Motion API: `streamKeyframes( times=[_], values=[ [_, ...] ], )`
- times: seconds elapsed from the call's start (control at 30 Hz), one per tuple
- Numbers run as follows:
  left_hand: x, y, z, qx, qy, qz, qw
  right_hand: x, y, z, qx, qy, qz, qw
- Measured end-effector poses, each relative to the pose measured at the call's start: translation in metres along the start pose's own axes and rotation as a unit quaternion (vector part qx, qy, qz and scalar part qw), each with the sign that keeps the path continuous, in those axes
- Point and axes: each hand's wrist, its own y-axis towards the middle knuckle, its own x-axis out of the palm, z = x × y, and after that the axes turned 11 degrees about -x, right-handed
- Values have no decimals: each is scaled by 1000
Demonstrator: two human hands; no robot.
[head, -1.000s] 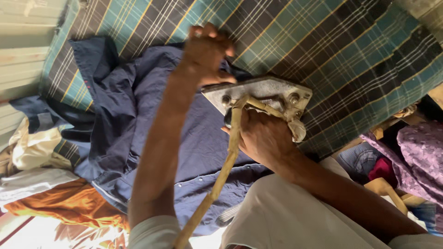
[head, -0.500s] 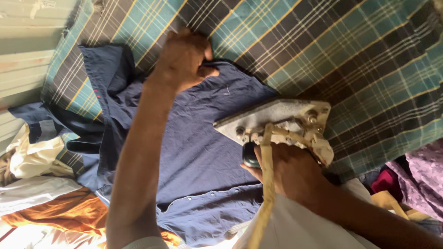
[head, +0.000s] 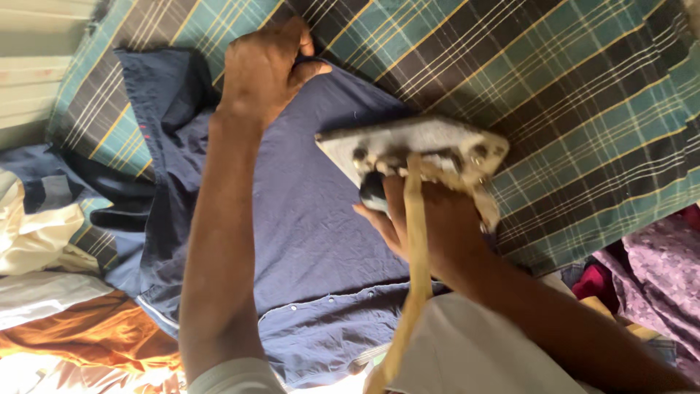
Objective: The person irons a dark blue shirt on a plaid-covered table using a heavy metal iron. They smooth the fabric, iron the front and back panels, and fold the shirt into a compact rectangle.
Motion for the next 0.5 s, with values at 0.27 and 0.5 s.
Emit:
streamKeyframes(
  times=[0.27, 0.5],
  values=[
    [3, -96, 49, -186, -102, 348, 913, -4, 72, 3, -25, 22, -102, 994],
    [140, -226, 227, -212, -64, 156, 963, 23, 100, 23, -234, -37, 123, 964]
  ],
)
